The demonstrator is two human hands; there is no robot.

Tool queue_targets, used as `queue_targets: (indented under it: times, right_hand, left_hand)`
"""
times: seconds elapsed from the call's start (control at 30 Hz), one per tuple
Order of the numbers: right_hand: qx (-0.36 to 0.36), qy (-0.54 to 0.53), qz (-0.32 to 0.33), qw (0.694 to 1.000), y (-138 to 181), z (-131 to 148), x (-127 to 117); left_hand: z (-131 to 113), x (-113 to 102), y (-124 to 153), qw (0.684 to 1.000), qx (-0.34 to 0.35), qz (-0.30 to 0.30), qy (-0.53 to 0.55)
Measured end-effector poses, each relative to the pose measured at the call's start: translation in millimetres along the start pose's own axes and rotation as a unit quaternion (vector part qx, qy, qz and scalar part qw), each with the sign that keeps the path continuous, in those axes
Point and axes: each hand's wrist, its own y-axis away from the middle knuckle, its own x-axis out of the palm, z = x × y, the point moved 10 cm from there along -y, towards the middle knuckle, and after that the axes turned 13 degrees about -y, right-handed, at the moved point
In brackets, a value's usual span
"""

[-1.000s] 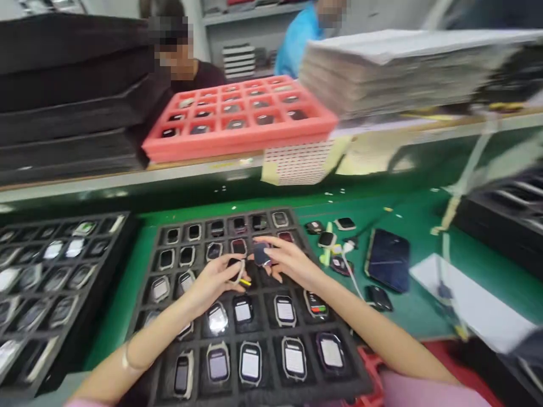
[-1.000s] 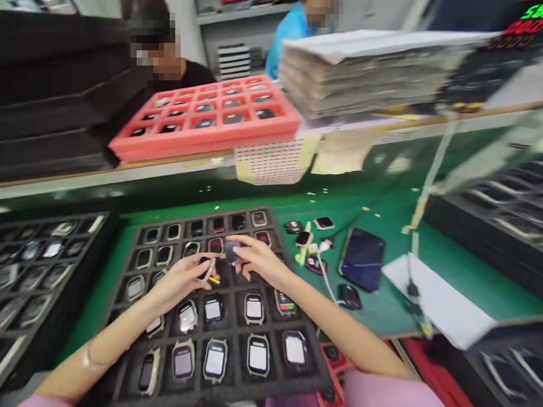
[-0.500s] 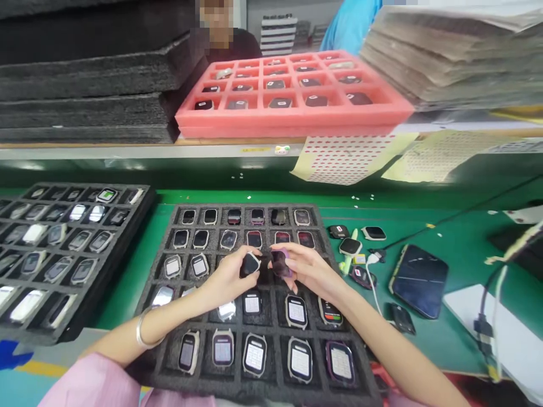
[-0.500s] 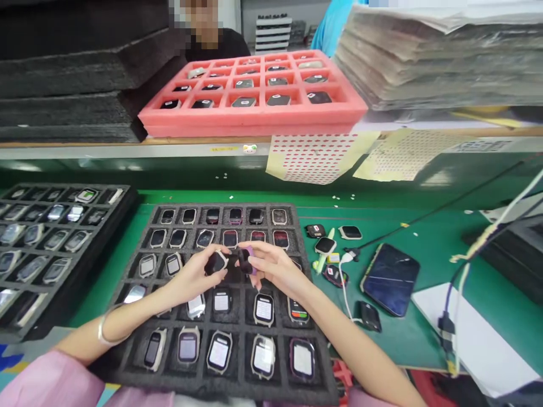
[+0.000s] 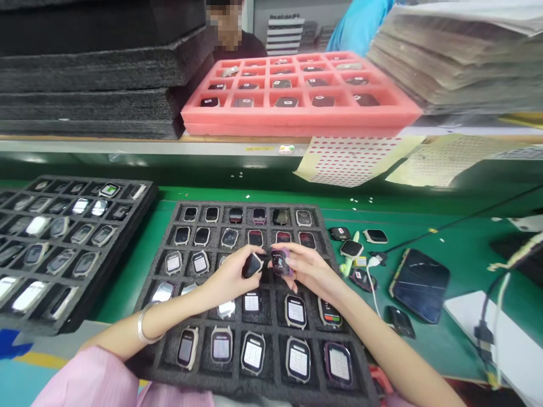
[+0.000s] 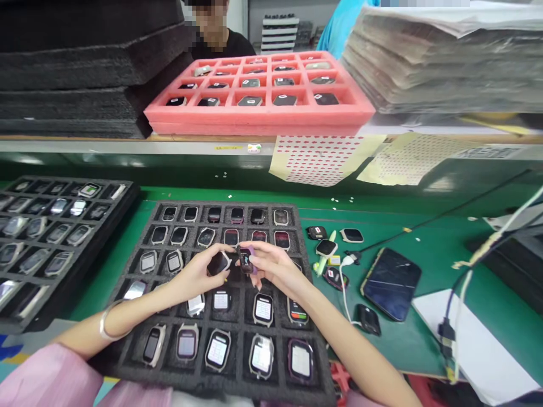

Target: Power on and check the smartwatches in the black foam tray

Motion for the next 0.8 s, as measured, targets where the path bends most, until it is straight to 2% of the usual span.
queue_targets:
  times: [0.27,0.4,0.57,0.8]
  right_hand:
    - [-0.024,0.019,0.011,0.999,-0.4,2.6,5.3]
    - [-0.032,0.033,0.028,0.999,-0.1,2.8,5.3]
    - [-0.055,0.043,0.014,0.997,1.9,7.9,4.4]
    - [-0.037,0.057,0.021,0.997,2.3,2.7,4.4]
  left_hand:
    - [2.7,0.7,-0.8,1.000,-0.002,-0.010,0.025]
    - [-2.6,1.8,0.5,1.000,0.011,0.006,0.010]
    - [-3.2,-0.3,0.4,1.000,0.006,-0.001,0.021]
    - [-5.9,-0.8,0.4,0.999,0.023,-0.016,0.029]
